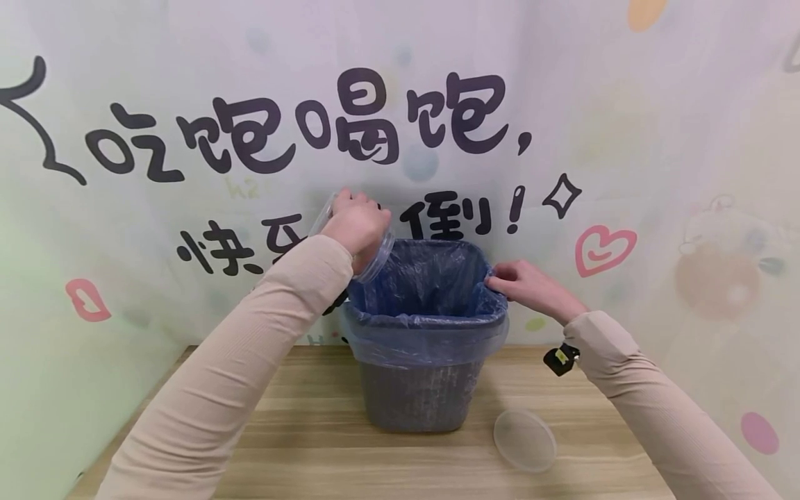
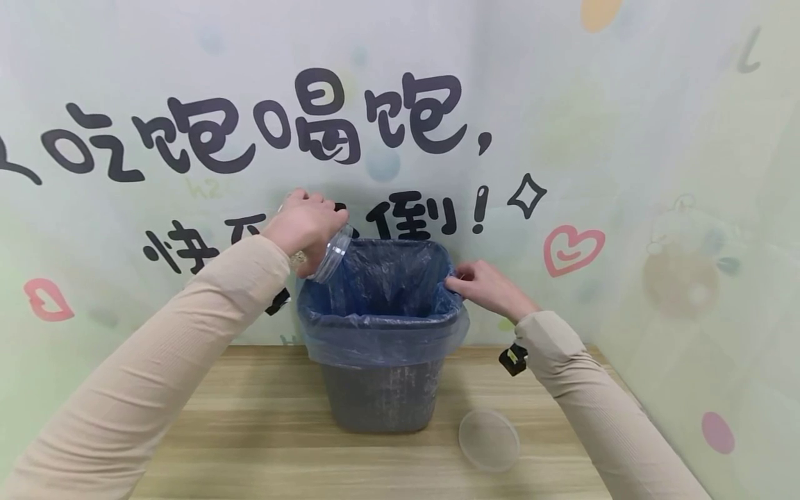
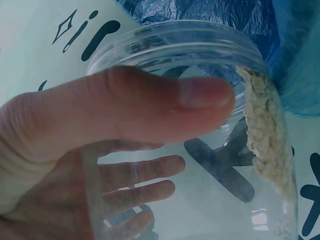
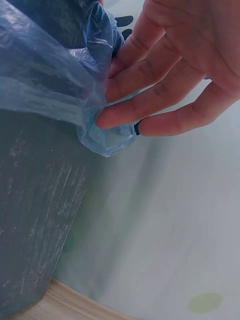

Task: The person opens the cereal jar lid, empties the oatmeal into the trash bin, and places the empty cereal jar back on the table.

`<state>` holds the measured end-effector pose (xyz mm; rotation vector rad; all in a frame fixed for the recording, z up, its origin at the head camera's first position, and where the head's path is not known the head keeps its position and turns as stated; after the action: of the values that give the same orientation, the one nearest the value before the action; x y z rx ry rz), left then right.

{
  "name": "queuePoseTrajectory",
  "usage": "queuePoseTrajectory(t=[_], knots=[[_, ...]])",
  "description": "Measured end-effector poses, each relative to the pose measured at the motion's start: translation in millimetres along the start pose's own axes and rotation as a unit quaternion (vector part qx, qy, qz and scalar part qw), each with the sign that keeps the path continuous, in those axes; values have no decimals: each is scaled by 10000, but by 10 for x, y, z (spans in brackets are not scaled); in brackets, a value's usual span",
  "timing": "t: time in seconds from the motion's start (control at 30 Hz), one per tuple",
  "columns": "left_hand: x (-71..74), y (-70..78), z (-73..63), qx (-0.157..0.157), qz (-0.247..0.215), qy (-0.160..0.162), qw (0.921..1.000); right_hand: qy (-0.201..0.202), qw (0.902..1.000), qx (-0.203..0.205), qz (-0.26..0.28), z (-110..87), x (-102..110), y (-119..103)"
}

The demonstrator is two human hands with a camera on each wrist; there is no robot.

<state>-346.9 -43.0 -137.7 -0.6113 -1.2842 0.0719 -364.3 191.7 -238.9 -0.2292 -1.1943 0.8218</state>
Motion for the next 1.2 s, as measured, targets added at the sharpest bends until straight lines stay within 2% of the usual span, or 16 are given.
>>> queuePoseTrajectory(t=[0.3,0.63,0.87,1.2], knots=[[7,31,15,8,51,-31,10000,-6,10000,-13,-32,4,-4,16],[5,63,54,129,5,108,9999,20,10000,32,-34,-1,-1,14],[-7,47,39,100,-91,-16,9999,-1,10000,7,6,-2,-5,19],[0,52,43,116,3,-37,9999,-27,10000,47,-47,3,1,8]])
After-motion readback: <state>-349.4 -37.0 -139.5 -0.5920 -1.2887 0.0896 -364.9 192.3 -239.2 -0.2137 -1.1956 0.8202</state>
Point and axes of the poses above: each hand's wrist, its own z-axis towards the middle knuckle, its own x-axis out of the back of the hand, y = z × x, the point moved 6 cm from there along z, towards the middle knuckle, and after that the axes turned 14 degrees about y, right-handed, at the moved point
